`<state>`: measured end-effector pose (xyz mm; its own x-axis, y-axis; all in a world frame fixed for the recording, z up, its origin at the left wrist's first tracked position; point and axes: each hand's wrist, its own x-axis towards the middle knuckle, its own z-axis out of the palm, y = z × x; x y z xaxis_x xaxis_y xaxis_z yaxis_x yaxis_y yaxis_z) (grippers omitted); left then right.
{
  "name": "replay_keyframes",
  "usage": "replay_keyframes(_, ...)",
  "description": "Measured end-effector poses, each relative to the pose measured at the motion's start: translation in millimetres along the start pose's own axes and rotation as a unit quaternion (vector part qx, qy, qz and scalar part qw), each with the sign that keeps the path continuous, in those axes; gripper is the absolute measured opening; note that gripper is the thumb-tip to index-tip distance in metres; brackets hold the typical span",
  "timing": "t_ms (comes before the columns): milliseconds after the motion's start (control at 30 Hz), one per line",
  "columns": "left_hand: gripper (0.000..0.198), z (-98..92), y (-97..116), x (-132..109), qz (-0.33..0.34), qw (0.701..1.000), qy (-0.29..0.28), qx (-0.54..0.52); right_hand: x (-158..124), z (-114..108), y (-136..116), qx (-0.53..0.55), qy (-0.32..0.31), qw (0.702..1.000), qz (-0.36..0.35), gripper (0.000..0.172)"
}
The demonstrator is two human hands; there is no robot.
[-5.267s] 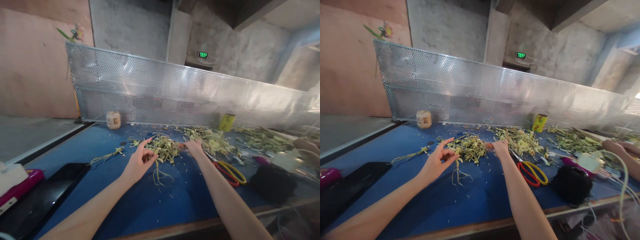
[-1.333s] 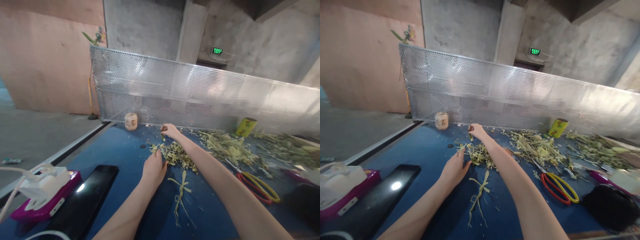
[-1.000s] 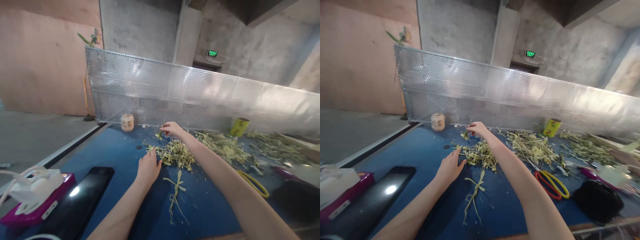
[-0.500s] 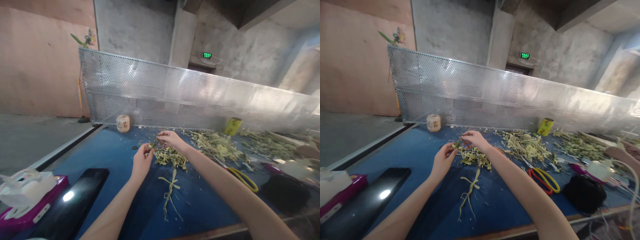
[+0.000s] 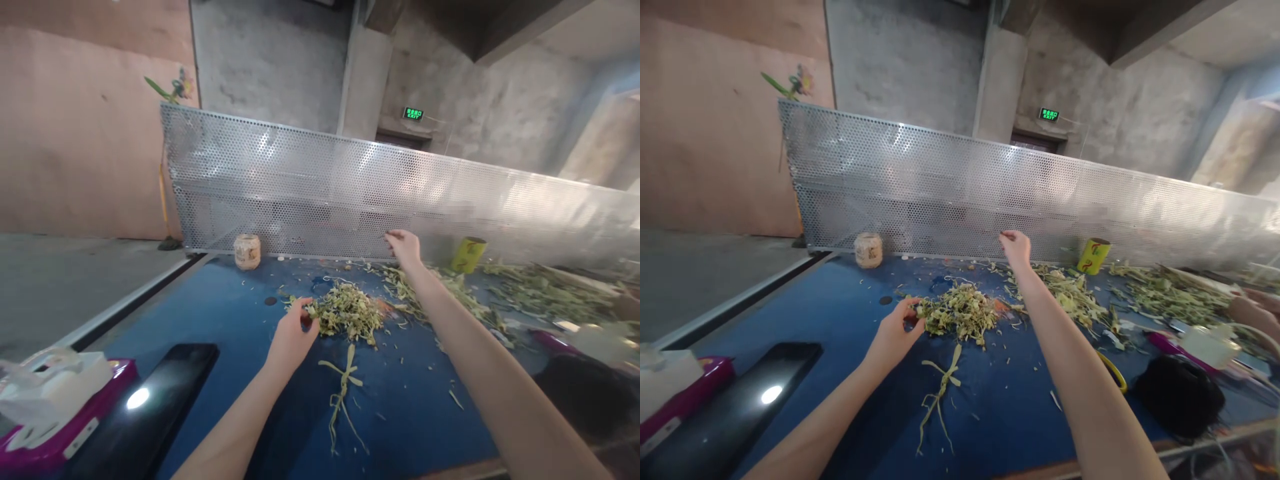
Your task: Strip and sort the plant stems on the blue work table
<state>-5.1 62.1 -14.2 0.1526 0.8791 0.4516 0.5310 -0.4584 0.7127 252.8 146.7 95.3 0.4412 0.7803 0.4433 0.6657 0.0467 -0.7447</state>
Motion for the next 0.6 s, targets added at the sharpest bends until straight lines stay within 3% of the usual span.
replay_keyframes(100, 0.036, 3.3, 3.7, -2.0, 0.005, 1.000, -0.019, 0.020, 12.2, -16.3, 25.2, -0.128, 0.039, 0.991, 0.024, 0.030)
replay_keyframes(167, 0.036, 5.2, 7.7, -3.9, 0.017, 0.998, -0.038, 0.039, 11.6, -9.2, 36.4, -0.203, 0.020, 0.979, 0.024, 0.032)
replay_keyframes(267, 0.037, 6.6, 12.4, -7.2, 0.047, 0.990, -0.093, 0.095, 8.0, 26.9, 40.9, -0.275, -0.103, 0.955, -0.051, 0.028)
replay_keyframes(400, 0.040, 6.9, 11.8, -8.8, 0.073, 0.979, -0.122, 0.146, 7.5, 83.0, 39.7, -0.323, -0.269, 0.894, -0.154, 0.022)
replay_keyframes(500, 0.041, 7.7, 10.2, -6.9, 0.067, 0.974, -0.131, 0.170, 10.6, 105.0, 45.2, -0.358, -0.316, 0.858, -0.189, 0.029)
replay_keyframes(600, 0.043, 9.6, 11.3, -5.0, 0.073, 0.972, -0.137, 0.177, 15.3, 111.6, 55.4, -0.384, -0.327, 0.841, -0.195, 0.029)
